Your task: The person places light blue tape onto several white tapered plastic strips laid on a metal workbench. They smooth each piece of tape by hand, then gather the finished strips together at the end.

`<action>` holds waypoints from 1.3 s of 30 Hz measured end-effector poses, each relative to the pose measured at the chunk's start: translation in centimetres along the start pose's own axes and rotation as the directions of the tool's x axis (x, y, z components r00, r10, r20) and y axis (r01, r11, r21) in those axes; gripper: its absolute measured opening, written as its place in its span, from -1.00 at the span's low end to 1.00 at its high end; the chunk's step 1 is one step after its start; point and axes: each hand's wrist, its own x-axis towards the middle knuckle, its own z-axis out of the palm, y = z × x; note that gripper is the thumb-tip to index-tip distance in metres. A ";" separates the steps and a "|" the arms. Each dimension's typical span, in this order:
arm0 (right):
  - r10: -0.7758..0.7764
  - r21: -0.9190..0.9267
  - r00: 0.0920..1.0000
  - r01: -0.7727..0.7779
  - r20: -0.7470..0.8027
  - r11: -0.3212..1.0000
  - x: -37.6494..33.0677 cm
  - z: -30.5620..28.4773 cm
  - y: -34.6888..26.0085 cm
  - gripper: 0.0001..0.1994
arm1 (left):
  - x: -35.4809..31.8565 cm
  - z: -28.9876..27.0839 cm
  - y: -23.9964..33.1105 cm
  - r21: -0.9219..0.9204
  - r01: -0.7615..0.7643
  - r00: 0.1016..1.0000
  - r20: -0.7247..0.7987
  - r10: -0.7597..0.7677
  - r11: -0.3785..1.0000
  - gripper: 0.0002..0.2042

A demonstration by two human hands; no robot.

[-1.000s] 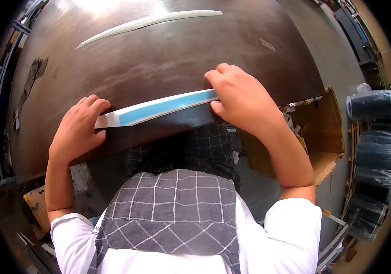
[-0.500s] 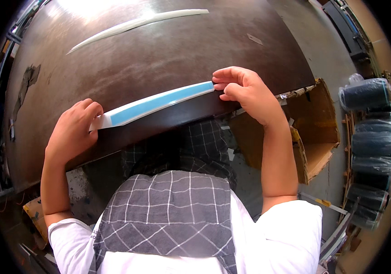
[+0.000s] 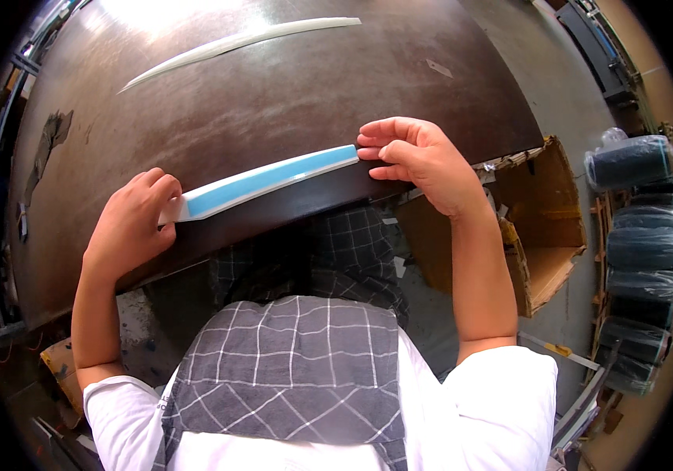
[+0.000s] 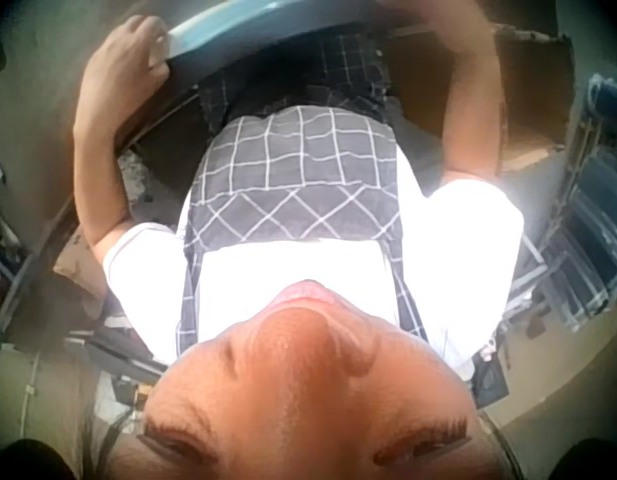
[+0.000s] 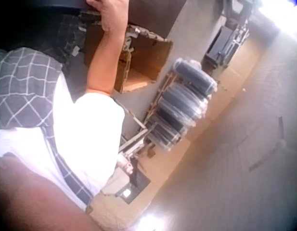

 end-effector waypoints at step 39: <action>-0.386 -0.846 0.796 0.529 0.467 0.069 20.3 6.1 -2.4 -0.59 | -2.7 5.4 -3.0 -0.058 0.253 0.867 -0.429 -0.253 0.966 -0.39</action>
